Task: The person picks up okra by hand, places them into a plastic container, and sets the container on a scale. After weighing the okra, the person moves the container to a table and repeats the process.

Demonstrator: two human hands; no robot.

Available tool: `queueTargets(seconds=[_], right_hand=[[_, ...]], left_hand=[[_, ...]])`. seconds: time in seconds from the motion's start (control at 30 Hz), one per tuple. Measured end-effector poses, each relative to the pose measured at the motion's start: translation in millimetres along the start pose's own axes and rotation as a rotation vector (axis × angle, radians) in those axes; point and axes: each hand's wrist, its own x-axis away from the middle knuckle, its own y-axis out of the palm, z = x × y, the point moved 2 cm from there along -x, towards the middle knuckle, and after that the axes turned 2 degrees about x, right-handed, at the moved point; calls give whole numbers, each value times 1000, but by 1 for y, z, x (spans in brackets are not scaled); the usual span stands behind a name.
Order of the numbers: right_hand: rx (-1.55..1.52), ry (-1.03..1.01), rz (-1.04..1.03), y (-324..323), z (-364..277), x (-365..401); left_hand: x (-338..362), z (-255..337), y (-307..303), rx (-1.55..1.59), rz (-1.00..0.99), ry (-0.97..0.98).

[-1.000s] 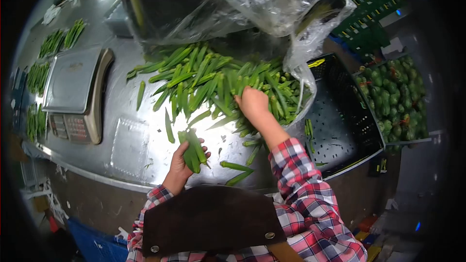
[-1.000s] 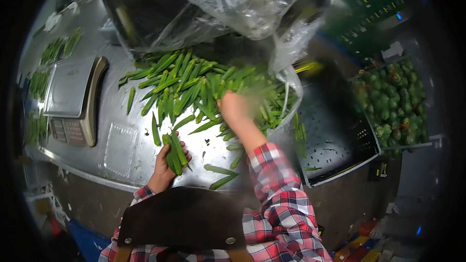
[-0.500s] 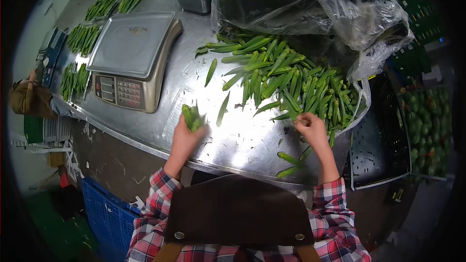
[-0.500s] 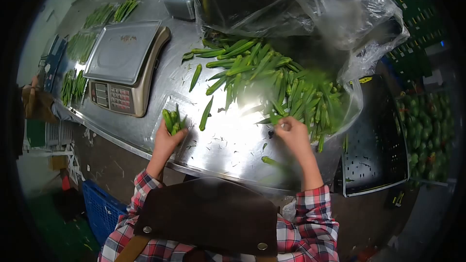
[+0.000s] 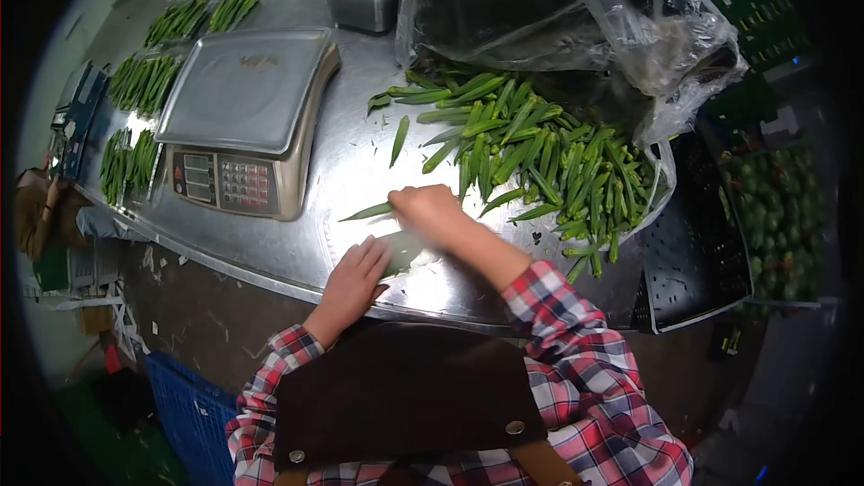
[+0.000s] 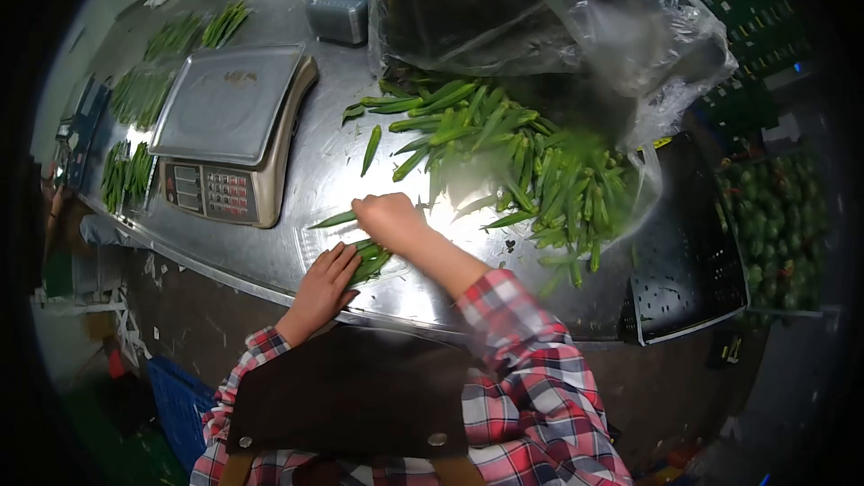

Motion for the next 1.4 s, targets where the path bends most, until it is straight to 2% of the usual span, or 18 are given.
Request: queueTargets(seconds=[0.1,0.13,0.2,0.27,0.37,0.5,0.63,0.7,0.77,0.87,0.93,0.97,1.0,1.07,1.13,1.23,1.33,1.4], right_hand=[[92,-37,-179,32,-12,4],[-53,3,-16,25,-16,15],[-185,300,116,6,-10,36],[-168,482,206,5,14,68],[-68,662,16,17,24,99],[-89,685,171,23,30,102],[-109,705,130,26,39,103],[-117,751,88,17,42,106],[-275,729,147,-6,34,113],[-560,585,157,-14,23,125],[-527,663,120,-7,43,122],[-442,782,189,-13,57,117],[-355,898,257,-20,73,110],[-112,940,370,-4,110,97],[-82,1023,301,-9,122,85],[-205,1048,370,-11,125,93],[-437,878,211,-31,89,137],[-637,778,98,-36,70,149]], left_hand=[[13,-10,-1,-90,51,105],[14,-9,-4,-76,74,93],[18,-8,-15,-50,115,55],[12,-1,-24,27,137,-24],[-8,-2,-22,-34,99,-29],[-16,-35,-18,-65,-46,22],[-25,-29,-53,-10,-44,29],[-39,-14,-42,451,6,-168],[-50,8,-10,923,11,-372],[-75,48,15,1832,-179,-733],[-87,49,28,2037,-241,-784],[-92,50,32,2138,-272,-811],[-96,50,32,2134,-223,-829],[-98,50,34,2128,-119,-863],[-103,44,41,2108,-80,-830],[-113,28,52,2030,-94,-798],[-144,57,41,2061,12,-870],[-149,59,52,2167,-105,-849]])
